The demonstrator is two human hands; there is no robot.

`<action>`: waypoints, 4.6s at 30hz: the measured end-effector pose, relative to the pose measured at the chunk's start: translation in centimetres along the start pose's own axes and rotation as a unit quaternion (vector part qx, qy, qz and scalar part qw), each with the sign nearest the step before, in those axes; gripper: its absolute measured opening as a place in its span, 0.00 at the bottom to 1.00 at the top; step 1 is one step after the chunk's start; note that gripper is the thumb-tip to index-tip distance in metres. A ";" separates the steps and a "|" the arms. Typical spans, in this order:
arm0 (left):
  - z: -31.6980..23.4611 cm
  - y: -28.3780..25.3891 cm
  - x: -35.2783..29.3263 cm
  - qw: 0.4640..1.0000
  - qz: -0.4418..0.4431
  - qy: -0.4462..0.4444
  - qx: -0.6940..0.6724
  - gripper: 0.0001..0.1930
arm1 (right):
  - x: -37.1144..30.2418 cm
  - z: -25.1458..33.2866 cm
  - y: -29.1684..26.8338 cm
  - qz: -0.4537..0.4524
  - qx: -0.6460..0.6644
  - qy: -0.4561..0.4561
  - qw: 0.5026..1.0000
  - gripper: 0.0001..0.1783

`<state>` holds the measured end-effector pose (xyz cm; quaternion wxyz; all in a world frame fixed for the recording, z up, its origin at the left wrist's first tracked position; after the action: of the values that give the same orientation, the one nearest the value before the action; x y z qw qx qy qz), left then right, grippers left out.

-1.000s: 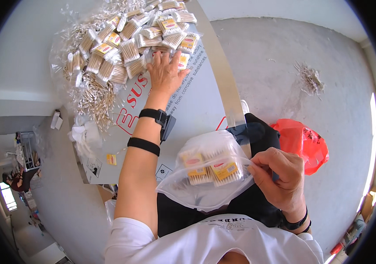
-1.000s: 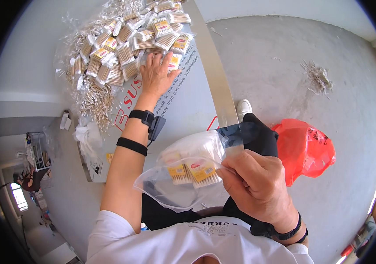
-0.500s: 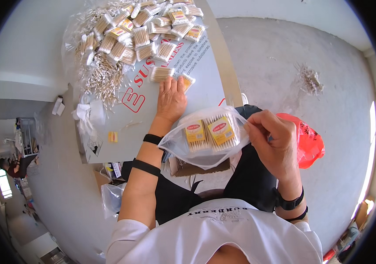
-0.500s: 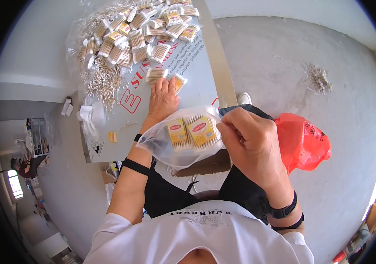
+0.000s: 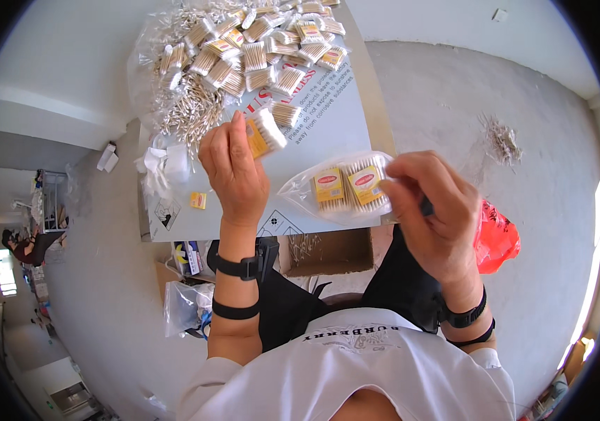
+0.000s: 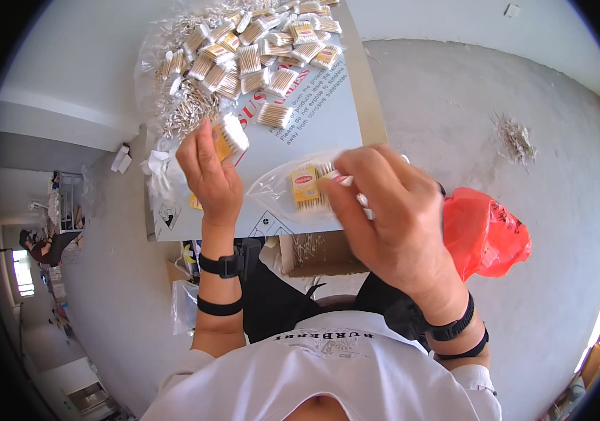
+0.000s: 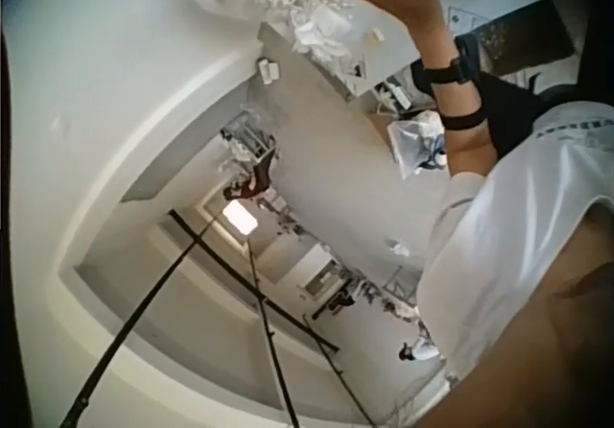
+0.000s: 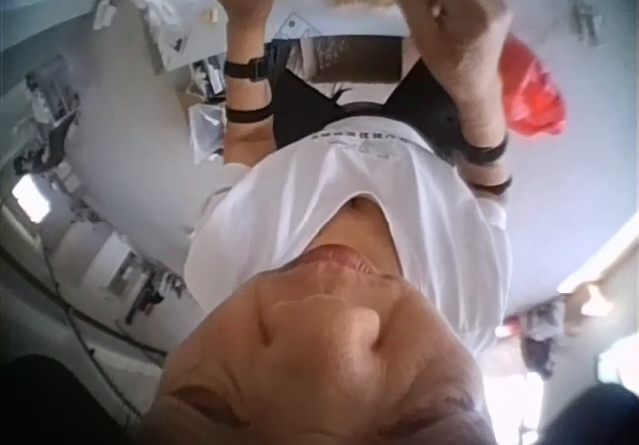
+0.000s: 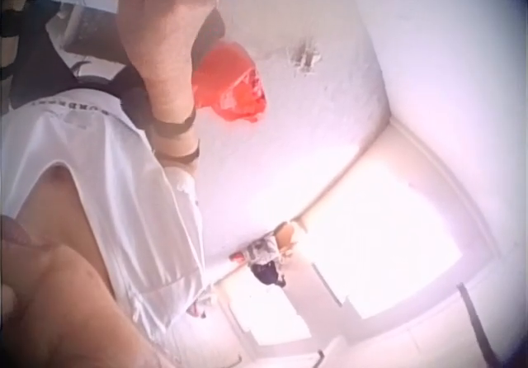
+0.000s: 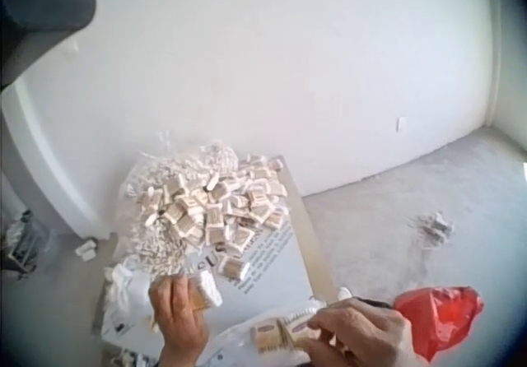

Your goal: Packaging small containers of cotton swabs into a clear plastic bag at a workstation.

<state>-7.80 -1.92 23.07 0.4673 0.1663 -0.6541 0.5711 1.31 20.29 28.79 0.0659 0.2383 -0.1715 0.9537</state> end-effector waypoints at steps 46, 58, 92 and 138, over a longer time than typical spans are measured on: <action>-4.7 -0.2 0.8 0.916 0.236 -0.097 -0.309 0.05 | 0.9 -7.0 8.6 0.189 -0.141 0.159 0.959 0.06; -3.2 -0.3 1.0 0.919 0.240 -0.138 -0.279 0.05 | 0.0 -6.9 8.2 0.221 -0.122 0.144 0.957 0.10; 5.3 16.2 -7.0 0.726 0.507 -0.280 -0.371 0.17 | 0.7 -1.8 -0.2 0.053 -0.113 0.047 0.991 0.18; -0.1 28.2 -2.9 0.932 0.363 -0.001 -0.022 0.36 | -1.2 -7.8 -1.7 0.033 0.038 0.230 0.972 0.07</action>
<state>-27.46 5.49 4.06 0.2312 -0.0922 -0.6828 0.6869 -0.59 24.61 22.29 0.0625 0.0089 -0.1229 0.9904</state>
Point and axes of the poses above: each hand's wrist, its own x-axis towards the middle knuckle, its own y-axis out of the palm, z = x × y, the point moved 8 cm from there along x, towards the middle knuckle, and after that the axes turned 14 degrees about x, right-handed, at the moved point
